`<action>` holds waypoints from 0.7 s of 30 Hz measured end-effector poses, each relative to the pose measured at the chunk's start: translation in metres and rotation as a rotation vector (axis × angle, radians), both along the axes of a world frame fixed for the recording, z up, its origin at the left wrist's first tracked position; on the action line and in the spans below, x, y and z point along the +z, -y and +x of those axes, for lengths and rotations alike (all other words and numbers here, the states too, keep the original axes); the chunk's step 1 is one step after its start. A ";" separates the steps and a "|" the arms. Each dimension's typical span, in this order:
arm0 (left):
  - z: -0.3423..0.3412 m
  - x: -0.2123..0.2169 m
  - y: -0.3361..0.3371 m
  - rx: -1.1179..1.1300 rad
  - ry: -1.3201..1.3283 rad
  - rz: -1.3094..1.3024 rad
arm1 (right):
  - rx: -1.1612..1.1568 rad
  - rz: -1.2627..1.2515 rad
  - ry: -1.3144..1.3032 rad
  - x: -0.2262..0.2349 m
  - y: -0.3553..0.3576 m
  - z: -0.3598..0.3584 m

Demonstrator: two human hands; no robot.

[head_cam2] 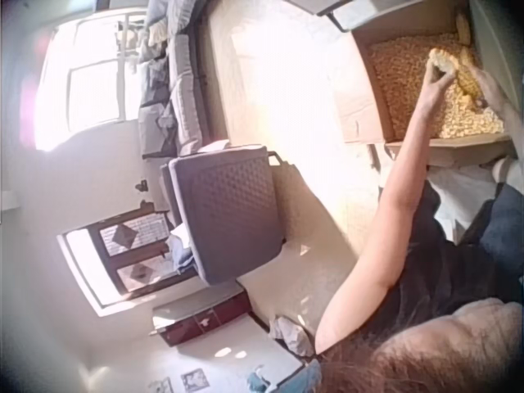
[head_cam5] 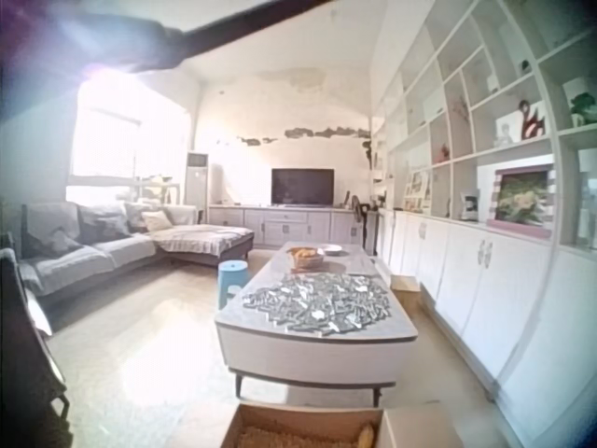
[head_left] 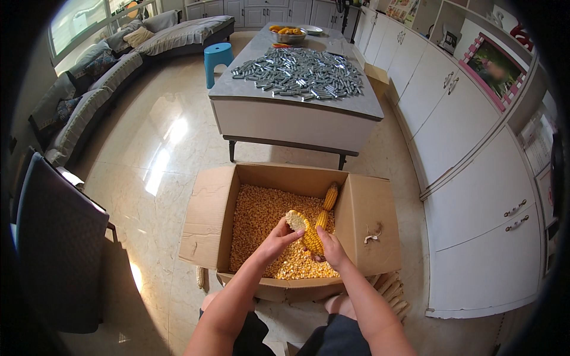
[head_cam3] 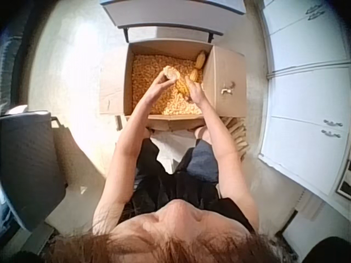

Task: The person sits on the floor and manually removes kernels from dried corn cobs by hand. The kernels are dropped into a cardboard box below, and the stripped cobs are placed aside.

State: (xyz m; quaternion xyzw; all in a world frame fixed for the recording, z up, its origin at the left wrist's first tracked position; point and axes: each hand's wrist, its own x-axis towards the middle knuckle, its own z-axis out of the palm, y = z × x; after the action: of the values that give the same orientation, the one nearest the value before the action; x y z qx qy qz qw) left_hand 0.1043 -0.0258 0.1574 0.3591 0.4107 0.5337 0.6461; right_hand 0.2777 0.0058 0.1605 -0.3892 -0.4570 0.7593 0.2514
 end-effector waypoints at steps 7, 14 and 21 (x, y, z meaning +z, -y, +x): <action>0.012 -0.004 -0.002 0.117 -0.220 -0.070 | -0.104 0.359 0.192 -0.049 0.000 -0.008; 0.001 0.005 0.000 0.025 -0.048 -0.163 | -0.020 0.066 0.034 -0.007 0.003 -0.006; 0.000 0.002 0.001 0.045 -0.029 -0.177 | -0.002 -0.027 0.003 -0.008 0.000 -0.005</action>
State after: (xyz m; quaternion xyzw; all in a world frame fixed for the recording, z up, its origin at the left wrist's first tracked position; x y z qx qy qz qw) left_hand 0.1046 -0.0268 0.1594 0.2990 0.4737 0.5046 0.6570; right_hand 0.2732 0.0057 0.1525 -0.3942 -0.4467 0.7645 0.2462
